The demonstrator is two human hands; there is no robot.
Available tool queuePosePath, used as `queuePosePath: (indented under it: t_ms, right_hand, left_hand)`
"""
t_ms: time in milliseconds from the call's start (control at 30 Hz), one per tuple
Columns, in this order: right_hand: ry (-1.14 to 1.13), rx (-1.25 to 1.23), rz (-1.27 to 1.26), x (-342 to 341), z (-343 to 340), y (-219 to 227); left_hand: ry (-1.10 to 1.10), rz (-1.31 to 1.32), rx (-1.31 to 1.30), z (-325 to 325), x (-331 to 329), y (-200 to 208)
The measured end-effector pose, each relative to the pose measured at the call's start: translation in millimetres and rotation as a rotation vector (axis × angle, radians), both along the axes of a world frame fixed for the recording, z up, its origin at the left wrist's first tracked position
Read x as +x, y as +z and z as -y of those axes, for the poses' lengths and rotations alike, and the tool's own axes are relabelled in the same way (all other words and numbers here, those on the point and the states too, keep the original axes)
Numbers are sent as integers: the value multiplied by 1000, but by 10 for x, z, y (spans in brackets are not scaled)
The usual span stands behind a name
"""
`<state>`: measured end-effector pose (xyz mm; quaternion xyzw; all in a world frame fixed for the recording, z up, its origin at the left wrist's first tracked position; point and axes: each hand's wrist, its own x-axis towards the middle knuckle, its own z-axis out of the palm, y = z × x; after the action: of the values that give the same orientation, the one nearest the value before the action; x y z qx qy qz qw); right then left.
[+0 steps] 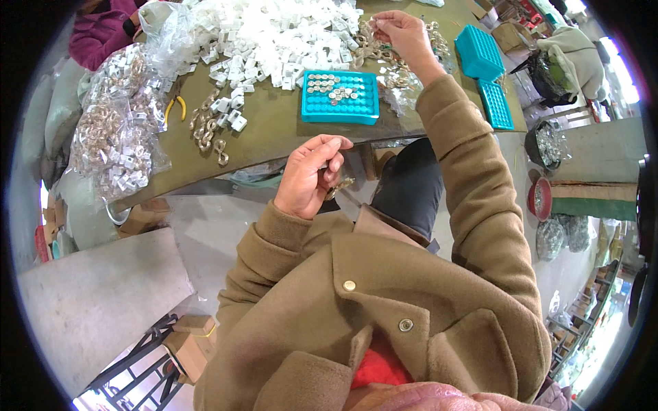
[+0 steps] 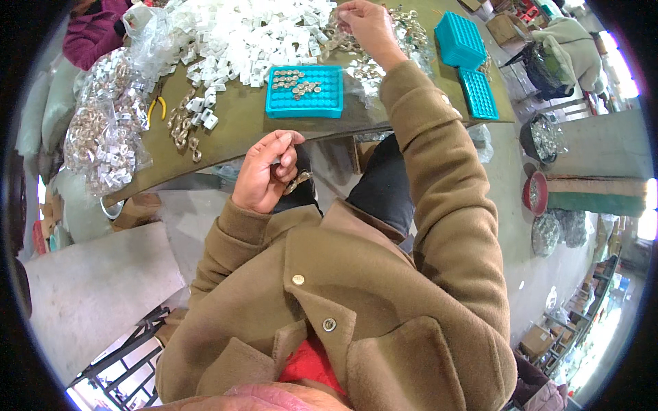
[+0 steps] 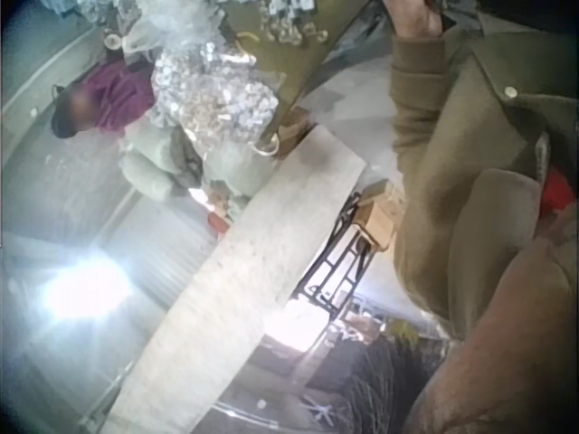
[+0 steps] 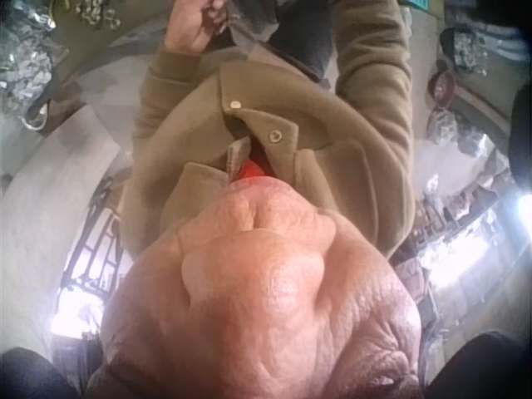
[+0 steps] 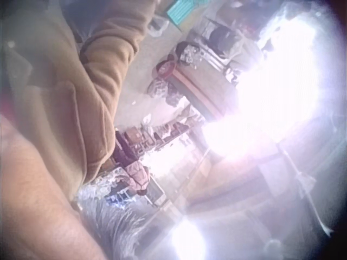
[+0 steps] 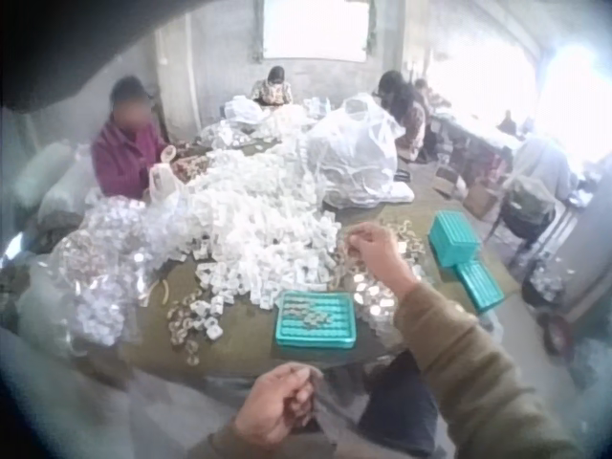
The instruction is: The person repeatedly picks small metal hardware pieces and white plastic inserts from a table, fits them together by hand, and places the assembled units into a blue tray. The process is repeated continuously with one-at-a-time handling.
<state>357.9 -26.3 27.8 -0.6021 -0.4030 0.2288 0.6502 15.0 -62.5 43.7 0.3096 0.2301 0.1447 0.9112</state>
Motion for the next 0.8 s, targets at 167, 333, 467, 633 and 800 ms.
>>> queuePosePath:
  t_ms: [167,333,467,633,800]
  right_hand:
    - [15,33,130,-41,-190,34]
    - [127,-8,58,-219,-301,234]
    - [174,46,48,-400,-423,559]
    - [258,138,-67,-428,-553,798]
    - [138,-303,822,-175,-512,679]
  left_hand:
    - [95,4,18,-121,-48,14]
    - [157,46,36,-388,-34,3]
    - [242,2,67,-743,69,92]
    - [219,43,73,-1013,163,137]
    - [218,-10,29,-981,217,13]
